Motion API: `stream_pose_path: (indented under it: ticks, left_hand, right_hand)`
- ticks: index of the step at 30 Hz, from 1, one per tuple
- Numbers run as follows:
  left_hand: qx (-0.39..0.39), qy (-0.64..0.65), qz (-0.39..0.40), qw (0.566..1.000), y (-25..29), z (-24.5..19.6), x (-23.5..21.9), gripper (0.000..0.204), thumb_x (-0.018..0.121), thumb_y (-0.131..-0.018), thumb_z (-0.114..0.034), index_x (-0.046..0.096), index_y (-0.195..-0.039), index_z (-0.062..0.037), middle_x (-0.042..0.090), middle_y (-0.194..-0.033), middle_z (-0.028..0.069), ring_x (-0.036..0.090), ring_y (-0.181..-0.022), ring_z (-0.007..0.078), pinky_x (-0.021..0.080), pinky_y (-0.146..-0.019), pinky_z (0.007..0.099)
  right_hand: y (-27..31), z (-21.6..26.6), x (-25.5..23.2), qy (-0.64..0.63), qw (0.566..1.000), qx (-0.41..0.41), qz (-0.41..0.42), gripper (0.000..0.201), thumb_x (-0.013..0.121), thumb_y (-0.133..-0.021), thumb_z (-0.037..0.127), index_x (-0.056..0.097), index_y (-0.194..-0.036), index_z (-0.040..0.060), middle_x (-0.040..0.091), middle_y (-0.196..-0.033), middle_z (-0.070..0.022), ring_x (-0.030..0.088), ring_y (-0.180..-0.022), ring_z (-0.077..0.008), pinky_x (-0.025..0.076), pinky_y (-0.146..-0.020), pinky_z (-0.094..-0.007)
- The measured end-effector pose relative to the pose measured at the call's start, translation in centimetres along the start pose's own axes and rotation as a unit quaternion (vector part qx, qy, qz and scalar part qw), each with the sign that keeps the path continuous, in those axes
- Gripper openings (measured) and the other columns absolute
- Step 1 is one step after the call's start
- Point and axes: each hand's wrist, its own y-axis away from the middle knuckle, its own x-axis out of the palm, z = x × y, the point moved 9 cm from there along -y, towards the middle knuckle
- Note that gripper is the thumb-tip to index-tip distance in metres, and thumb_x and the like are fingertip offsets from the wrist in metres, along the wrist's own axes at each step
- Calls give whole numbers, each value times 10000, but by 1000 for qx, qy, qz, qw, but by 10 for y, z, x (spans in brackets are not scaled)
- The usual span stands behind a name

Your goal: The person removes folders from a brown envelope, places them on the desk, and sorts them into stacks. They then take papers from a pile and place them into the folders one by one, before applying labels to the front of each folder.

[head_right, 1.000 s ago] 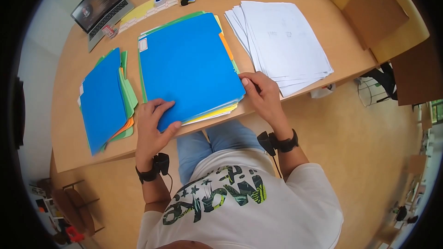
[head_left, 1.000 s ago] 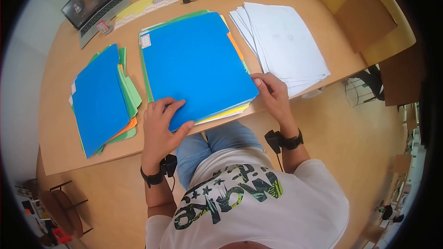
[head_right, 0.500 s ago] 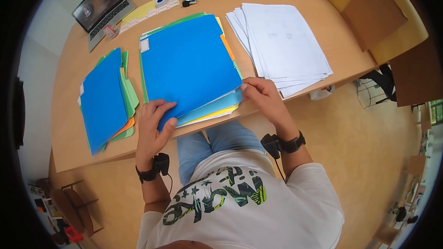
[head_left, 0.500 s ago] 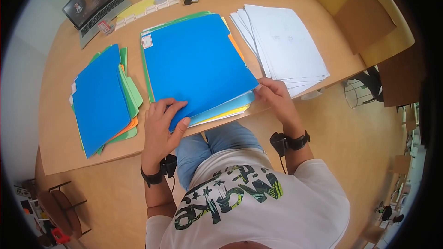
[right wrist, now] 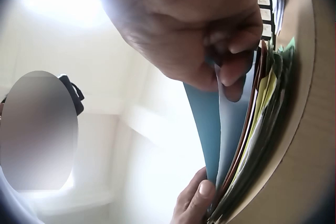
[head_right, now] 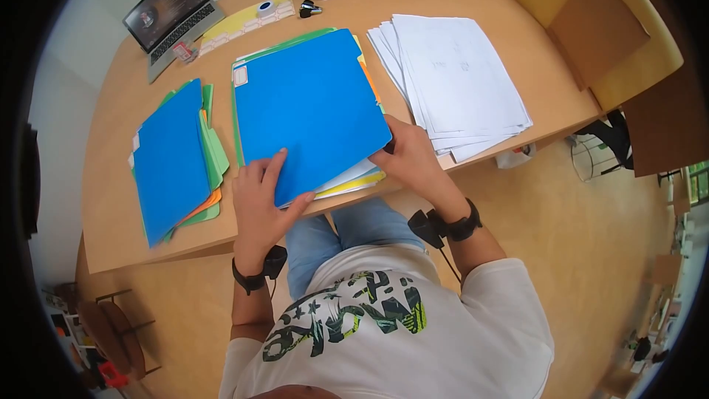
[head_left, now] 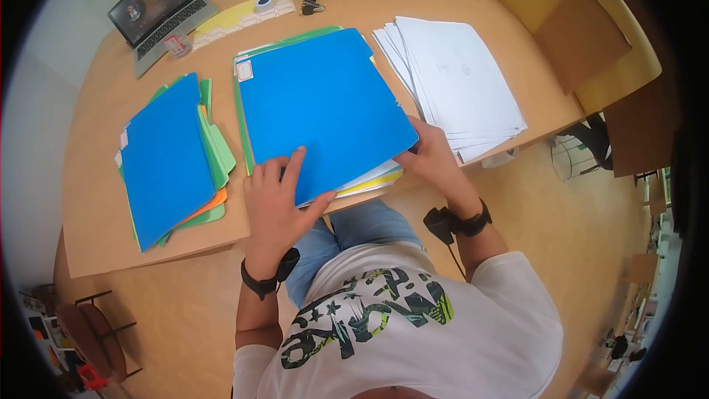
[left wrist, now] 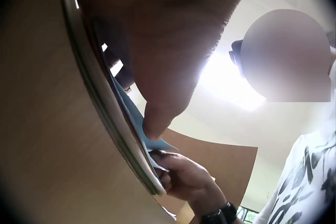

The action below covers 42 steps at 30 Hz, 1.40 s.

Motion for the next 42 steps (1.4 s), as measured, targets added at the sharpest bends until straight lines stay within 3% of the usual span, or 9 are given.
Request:
stream_pose_path:
  ticks: [7,13,17,19,27,34,38,41,42]
  left_hand:
    - [29,-18,-60,998,10,6,-5,563,693,-809,-306,533,-1293,-66,515,-1269,197,500,-1141,394,411,-931,492]
    - [10,-67,-19,998,8,25,-11,492,592,-785,-45,553,-1275,-51,542,-1294,187,576,-1097,366,491,-891,415]
    - [-5,-37,-62,997,4,36,-25,534,500,-717,103,589,-1226,-32,604,-1220,164,609,-1071,344,503,-897,405]
    - [-12,-19,-123,992,7,47,-43,531,447,-743,121,582,-1236,-23,617,-1212,176,607,-1098,332,478,-933,388]
    - [-94,-17,-261,961,46,122,-130,460,406,-818,146,607,-1201,-12,647,-1193,147,628,-1102,264,472,-945,346]
    - [-164,-47,-255,952,101,202,-172,431,384,-862,116,598,-1208,-27,653,-1158,154,626,-1088,255,458,-945,327]
    - [-184,-62,-195,961,116,219,-168,460,357,-833,136,583,-1203,-18,632,-1177,165,602,-1127,277,441,-975,341]
    - [-172,-51,-138,974,122,230,-155,508,342,-770,117,570,-1206,-8,582,-1254,184,545,-1192,334,406,-1028,390]
    - [-178,-53,-118,975,125,234,-150,509,345,-762,100,569,-1206,-5,574,-1264,189,536,-1196,348,400,-1034,399]
  right_hand:
    - [8,-3,2,-263,965,0,-1,301,609,-922,152,580,-1170,-15,611,-861,4,536,-729,-54,436,-627,-212]
    - [15,-13,-6,-260,963,65,2,312,580,-926,100,567,-1215,-18,594,-821,27,521,-747,-27,417,-651,-181]
    - [17,-29,-60,-113,979,86,-143,280,569,-910,75,618,-1177,6,512,-751,66,428,-669,-13,343,-576,-170]
    - [14,-41,-102,-92,968,18,-233,282,564,-906,66,624,-1176,13,465,-724,75,377,-636,-19,309,-554,-183]
    - [24,-130,-239,183,928,25,-323,299,554,-895,70,623,-1182,19,645,-857,-54,552,-735,-122,455,-679,-271]
    - [35,-148,-246,430,840,121,-309,310,542,-898,205,632,-1182,121,650,-945,-207,623,-871,-378,497,-780,-448]
    - [42,-118,-233,533,751,161,-356,283,570,-898,251,659,-1151,162,607,-1051,-140,601,-963,-347,497,-815,-444]
    - [44,-75,-212,513,748,10,-420,262,595,-900,217,665,-1140,139,615,-993,-94,613,-890,-263,495,-749,-400]
    - [40,-73,-206,442,807,-3,-392,261,597,-906,206,662,-1146,127,620,-996,-75,607,-886,-226,485,-739,-364]
